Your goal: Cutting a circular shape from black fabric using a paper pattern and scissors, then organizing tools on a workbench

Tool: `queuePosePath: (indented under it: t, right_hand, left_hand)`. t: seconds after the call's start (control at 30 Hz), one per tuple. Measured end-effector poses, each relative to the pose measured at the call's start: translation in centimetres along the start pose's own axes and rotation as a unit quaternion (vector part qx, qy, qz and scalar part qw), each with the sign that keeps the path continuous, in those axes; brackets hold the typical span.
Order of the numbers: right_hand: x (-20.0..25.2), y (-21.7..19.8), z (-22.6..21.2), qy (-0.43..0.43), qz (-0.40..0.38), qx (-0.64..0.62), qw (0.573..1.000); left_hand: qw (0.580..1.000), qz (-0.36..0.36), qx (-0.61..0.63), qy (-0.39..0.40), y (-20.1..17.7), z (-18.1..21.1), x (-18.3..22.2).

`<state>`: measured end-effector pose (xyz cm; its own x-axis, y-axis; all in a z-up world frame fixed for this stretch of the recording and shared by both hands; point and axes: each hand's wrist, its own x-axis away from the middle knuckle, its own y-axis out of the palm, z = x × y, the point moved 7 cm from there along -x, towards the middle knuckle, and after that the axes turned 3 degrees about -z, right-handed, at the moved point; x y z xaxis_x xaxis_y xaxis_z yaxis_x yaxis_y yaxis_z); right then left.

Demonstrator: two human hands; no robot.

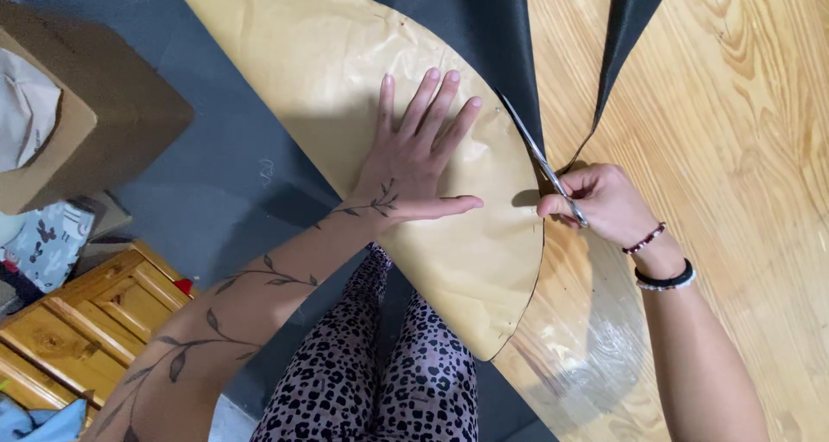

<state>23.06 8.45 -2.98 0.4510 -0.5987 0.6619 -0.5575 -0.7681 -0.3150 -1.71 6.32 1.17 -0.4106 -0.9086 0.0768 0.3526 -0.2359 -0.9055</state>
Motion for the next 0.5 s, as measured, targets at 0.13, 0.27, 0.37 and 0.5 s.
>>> queuePosePath:
  t: [0.13,0.27,0.37,0.5]
  right_hand:
    - [0.7,-0.2,0.5,-0.005,0.008,0.005,1.0]
    - [1.0,0.0,2.6,0.016,0.005,0.001,1.0]
    - [1.1,0.6,1.9,0.026,-0.004,-0.016,1.0]
    - [1.2,1.3,1.5,0.033,0.008,-0.023,0.999]
  left_hand:
    - [0.999,-0.027,0.013,0.011,0.3,-0.1,-0.1]
    - [0.998,-0.05,0.012,0.035,0.2,0.3,-0.1]
    - [0.997,-0.041,0.007,0.065,0.4,0.6,-0.1]
    - [0.994,-0.024,0.015,0.102,0.5,1.0,-0.1]
